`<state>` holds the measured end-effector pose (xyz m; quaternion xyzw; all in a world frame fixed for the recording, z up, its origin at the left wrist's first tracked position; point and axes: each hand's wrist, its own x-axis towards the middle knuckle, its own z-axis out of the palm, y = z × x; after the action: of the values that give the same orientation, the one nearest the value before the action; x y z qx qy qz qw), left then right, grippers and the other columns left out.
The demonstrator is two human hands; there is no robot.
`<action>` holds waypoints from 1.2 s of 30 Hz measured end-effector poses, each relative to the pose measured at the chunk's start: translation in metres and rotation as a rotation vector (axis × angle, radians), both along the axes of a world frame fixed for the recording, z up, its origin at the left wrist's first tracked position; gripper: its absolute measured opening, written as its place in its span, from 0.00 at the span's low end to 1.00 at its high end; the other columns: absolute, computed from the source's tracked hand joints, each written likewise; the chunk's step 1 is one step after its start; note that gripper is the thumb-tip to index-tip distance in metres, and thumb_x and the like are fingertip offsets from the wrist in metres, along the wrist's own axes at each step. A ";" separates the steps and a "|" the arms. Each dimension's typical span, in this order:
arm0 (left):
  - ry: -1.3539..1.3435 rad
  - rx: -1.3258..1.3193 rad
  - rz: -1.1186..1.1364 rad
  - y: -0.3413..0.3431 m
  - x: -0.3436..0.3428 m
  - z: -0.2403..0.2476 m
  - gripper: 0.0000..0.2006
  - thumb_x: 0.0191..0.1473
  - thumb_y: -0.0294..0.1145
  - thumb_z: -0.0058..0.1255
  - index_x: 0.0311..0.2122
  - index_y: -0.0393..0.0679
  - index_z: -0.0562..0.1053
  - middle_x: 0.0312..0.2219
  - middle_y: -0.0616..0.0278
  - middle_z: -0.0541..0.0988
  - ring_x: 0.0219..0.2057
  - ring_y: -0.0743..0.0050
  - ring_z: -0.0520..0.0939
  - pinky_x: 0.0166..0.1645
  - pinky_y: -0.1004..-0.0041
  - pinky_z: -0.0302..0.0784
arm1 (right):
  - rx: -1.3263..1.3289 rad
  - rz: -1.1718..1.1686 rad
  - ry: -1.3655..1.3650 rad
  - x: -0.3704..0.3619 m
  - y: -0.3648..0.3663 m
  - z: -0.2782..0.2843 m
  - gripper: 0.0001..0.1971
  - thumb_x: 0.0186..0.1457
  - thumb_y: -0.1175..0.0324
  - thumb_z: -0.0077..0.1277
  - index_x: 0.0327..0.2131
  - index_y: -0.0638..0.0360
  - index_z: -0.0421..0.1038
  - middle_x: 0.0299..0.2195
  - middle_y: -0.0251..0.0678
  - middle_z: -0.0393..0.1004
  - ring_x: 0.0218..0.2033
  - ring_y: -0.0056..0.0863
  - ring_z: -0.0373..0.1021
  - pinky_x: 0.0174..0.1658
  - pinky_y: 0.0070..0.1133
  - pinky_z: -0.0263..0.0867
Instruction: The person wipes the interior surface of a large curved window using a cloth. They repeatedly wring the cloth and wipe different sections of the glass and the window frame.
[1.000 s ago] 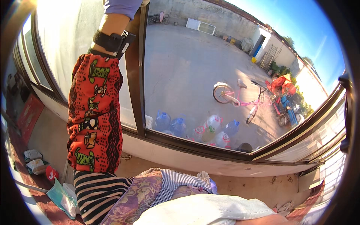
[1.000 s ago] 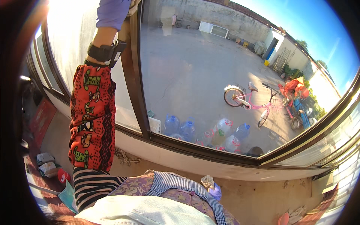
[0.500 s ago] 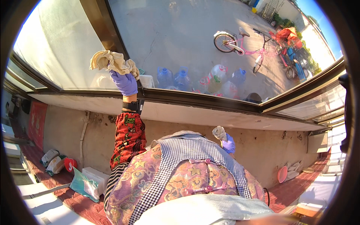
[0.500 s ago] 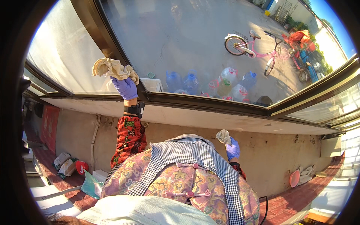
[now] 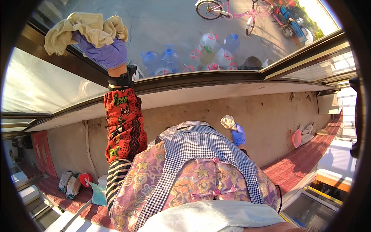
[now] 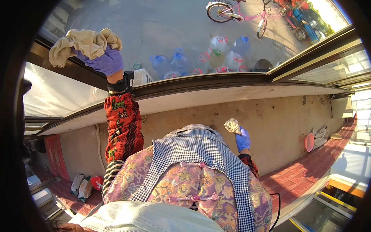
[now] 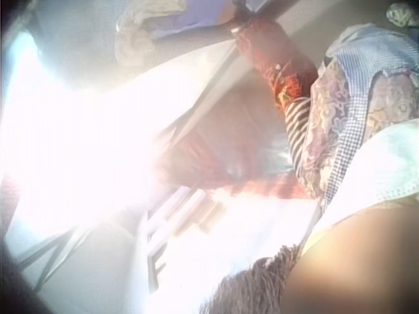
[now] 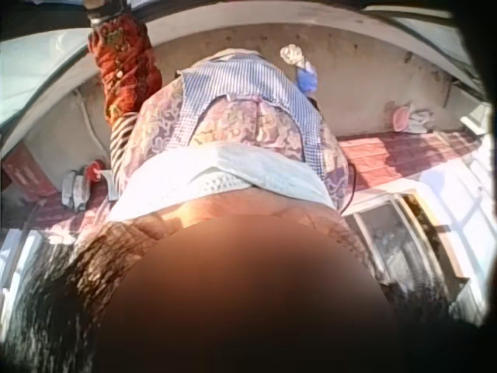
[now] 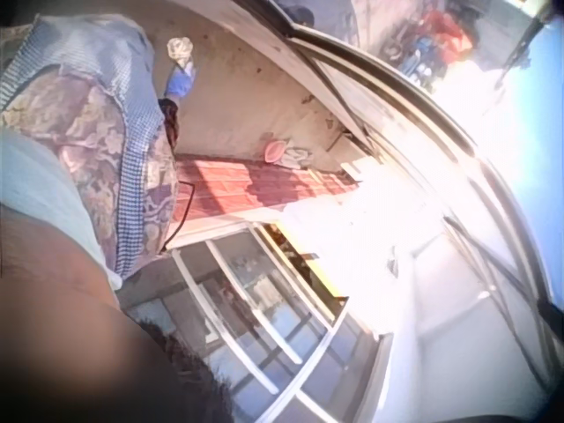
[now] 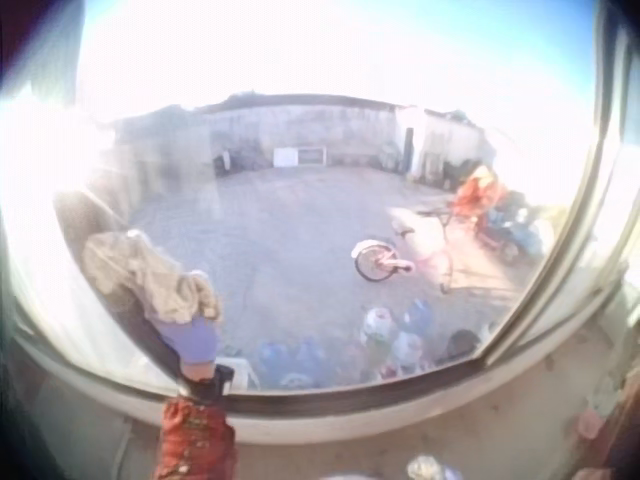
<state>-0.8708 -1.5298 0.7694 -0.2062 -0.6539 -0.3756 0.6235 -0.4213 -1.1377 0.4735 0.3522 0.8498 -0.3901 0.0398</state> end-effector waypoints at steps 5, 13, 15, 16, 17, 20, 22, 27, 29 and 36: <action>-0.616 0.137 -0.803 0.002 0.012 -0.103 0.10 0.60 0.30 0.45 0.28 0.43 0.62 0.22 0.63 0.66 0.24 0.72 0.68 0.27 0.72 0.64 | -0.092 -0.035 -0.012 0.018 -0.003 -0.006 0.18 0.58 0.62 0.51 0.50 0.57 0.75 0.44 0.49 0.77 0.45 0.40 0.74 0.48 0.29 0.68; -0.223 -0.492 0.165 0.026 0.058 -0.152 0.29 0.54 0.36 0.51 0.61 0.39 0.66 0.59 0.51 0.68 0.61 0.41 0.66 0.61 0.40 0.59 | 0.137 -0.015 0.007 0.026 0.009 -0.005 0.19 0.58 0.62 0.52 0.52 0.54 0.74 0.41 0.46 0.76 0.44 0.45 0.73 0.48 0.31 0.68; -0.194 -0.461 0.154 0.043 0.052 -0.111 0.25 0.57 0.35 0.49 0.59 0.40 0.70 0.59 0.51 0.68 0.61 0.42 0.66 0.63 0.42 0.58 | 0.066 -0.013 -0.014 0.024 0.016 -0.006 0.19 0.58 0.61 0.53 0.51 0.54 0.74 0.41 0.47 0.76 0.43 0.45 0.73 0.48 0.31 0.68; -0.080 -0.425 0.170 0.056 0.048 -0.086 0.23 0.58 0.36 0.48 0.58 0.40 0.71 0.58 0.52 0.68 0.60 0.42 0.68 0.62 0.44 0.61 | 0.022 -0.011 0.029 0.023 0.020 -0.009 0.19 0.57 0.61 0.54 0.51 0.54 0.74 0.41 0.47 0.76 0.43 0.45 0.73 0.48 0.31 0.69; -0.020 -0.372 0.173 0.071 0.043 -0.060 0.22 0.60 0.36 0.47 0.57 0.40 0.72 0.58 0.52 0.69 0.58 0.42 0.69 0.61 0.46 0.63 | 0.044 -0.004 0.003 0.022 0.024 -0.011 0.19 0.57 0.61 0.54 0.51 0.54 0.74 0.41 0.47 0.76 0.43 0.45 0.74 0.48 0.31 0.69; 0.133 -0.297 0.117 0.117 0.041 0.002 0.22 0.66 0.44 0.40 0.56 0.39 0.72 0.57 0.49 0.71 0.58 0.38 0.70 0.61 0.48 0.66 | 0.036 0.006 0.041 0.026 0.031 -0.021 0.18 0.58 0.62 0.54 0.51 0.55 0.74 0.41 0.48 0.77 0.42 0.44 0.74 0.47 0.30 0.69; 0.064 -0.303 0.128 0.143 0.044 0.018 0.23 0.68 0.45 0.38 0.56 0.40 0.73 0.57 0.52 0.71 0.57 0.40 0.71 0.60 0.49 0.67 | -0.029 -0.023 0.087 0.030 0.035 -0.025 0.18 0.58 0.62 0.54 0.50 0.58 0.75 0.43 0.49 0.79 0.43 0.42 0.76 0.47 0.28 0.70; 0.032 -0.794 -0.035 0.207 0.056 -0.065 0.19 0.53 0.32 0.52 0.52 0.53 0.77 0.57 0.62 0.72 0.56 0.50 0.73 0.59 0.55 0.70 | 0.081 0.006 -0.035 0.040 0.044 -0.019 0.19 0.56 0.62 0.55 0.51 0.55 0.74 0.43 0.48 0.78 0.44 0.42 0.75 0.48 0.28 0.69; -0.081 -0.840 -0.350 0.229 0.062 -0.124 0.19 0.53 0.33 0.54 0.52 0.54 0.77 0.57 0.64 0.73 0.56 0.53 0.74 0.59 0.57 0.70 | 0.103 -0.011 -0.093 0.045 0.047 -0.012 0.19 0.56 0.63 0.55 0.51 0.54 0.74 0.43 0.47 0.77 0.44 0.41 0.74 0.48 0.29 0.69; -0.208 -1.362 -0.396 0.166 0.069 -0.236 0.19 0.55 0.30 0.47 0.53 0.46 0.73 0.61 0.57 0.68 0.62 0.59 0.68 0.67 0.62 0.62 | 0.047 -0.132 -0.061 0.075 0.075 -0.012 0.20 0.54 0.65 0.56 0.51 0.56 0.74 0.40 0.45 0.75 0.42 0.41 0.74 0.47 0.30 0.69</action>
<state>-0.8015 -1.3635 0.5330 -0.6276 -0.7493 -0.0079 0.2111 -0.3460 -1.0629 0.4611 0.4202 0.8320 -0.3608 0.0316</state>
